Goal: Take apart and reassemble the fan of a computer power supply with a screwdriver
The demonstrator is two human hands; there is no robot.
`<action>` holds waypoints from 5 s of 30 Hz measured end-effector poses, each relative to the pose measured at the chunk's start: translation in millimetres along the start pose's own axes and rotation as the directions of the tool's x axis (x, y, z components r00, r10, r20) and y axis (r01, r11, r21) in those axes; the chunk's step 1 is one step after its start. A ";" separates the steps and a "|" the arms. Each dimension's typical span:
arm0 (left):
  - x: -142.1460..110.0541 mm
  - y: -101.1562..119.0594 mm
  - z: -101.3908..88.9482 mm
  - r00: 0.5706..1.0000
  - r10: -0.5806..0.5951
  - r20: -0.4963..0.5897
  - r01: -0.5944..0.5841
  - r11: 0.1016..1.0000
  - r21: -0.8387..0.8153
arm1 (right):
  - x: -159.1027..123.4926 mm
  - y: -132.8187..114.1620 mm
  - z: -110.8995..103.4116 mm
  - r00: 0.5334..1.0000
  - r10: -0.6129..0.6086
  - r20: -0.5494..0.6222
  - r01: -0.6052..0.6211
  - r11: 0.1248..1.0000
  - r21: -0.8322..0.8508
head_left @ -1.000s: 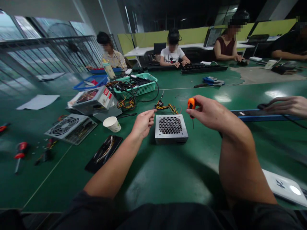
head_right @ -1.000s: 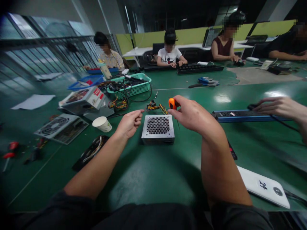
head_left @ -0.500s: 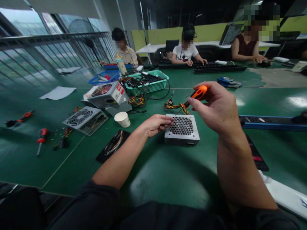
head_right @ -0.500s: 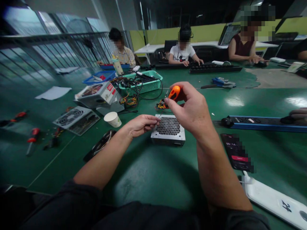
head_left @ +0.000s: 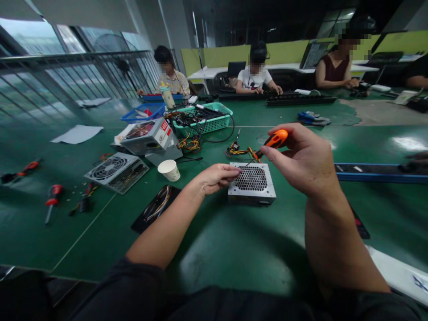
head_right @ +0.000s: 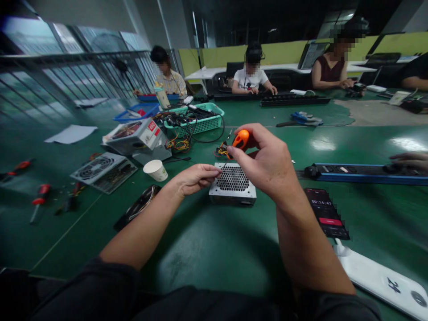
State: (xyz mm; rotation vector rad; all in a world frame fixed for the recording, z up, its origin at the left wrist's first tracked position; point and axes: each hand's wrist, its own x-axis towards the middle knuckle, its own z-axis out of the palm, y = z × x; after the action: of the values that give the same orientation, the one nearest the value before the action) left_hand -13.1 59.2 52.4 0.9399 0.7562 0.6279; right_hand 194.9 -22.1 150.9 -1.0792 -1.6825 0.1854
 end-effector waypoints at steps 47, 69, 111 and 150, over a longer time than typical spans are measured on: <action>10.6 -18.5 -40.0 0.983 0.106 -0.150 0.156 -0.051 0.986 | 0.3 7.0 2.0 0.972 0.005 0.235 0.049 0.974 -0.221; 2.1 2.8 -34.7 0.973 0.194 0.124 -0.230 0.797 0.558 | 2.0 21.5 19.2 0.998 0.031 0.062 -0.035 0.997 0.070; 1.5 0.5 -33.4 0.961 0.166 0.222 -0.233 0.919 0.319 | -2.2 6.8 11.7 0.966 -0.067 0.250 0.079 0.996 -0.039; -1.7 2.7 -29.8 0.884 0.141 0.446 -0.458 0.455 0.764 | -14.1 8.2 48.2 0.906 -0.147 0.398 0.181 0.982 -0.048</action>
State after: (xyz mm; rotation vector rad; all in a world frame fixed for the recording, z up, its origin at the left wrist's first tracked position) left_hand -38.2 73.2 44.0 2.1202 0.5750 0.3485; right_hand 159.6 -9.5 116.6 -0.9999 -2.1513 0.2354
